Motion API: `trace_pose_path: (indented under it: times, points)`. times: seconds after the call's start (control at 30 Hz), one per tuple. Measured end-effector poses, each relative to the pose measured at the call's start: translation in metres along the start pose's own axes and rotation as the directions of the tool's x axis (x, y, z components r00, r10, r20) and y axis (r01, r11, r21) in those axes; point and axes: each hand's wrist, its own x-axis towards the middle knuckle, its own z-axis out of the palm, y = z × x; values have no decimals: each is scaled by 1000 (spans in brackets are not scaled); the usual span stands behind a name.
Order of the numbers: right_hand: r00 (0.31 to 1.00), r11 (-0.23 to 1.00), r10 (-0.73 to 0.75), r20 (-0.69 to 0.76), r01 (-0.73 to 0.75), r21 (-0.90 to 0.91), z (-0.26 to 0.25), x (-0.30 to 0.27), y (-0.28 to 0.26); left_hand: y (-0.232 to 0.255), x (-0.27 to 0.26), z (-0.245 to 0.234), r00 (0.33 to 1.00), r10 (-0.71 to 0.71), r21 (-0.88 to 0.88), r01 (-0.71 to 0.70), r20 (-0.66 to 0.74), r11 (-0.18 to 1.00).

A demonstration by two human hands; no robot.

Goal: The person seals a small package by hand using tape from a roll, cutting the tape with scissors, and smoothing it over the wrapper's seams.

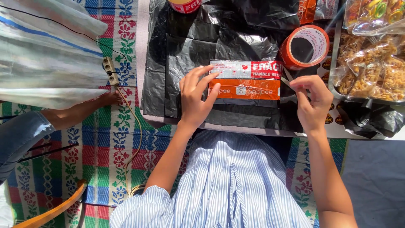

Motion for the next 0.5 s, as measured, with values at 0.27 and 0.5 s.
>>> trace_pose_path:
  times: [0.27, 0.5]
  points:
    - [933, 931, 356, 52, -359, 64, 17, -9, -47, -1, -11, -20, 974, -225, 217, 219, 1, 951]
    - [908, 903, 416, 44, -408, -133, 30, -2, -57, 21, 2, -29, 907, -394, 129, 378, 148, 917]
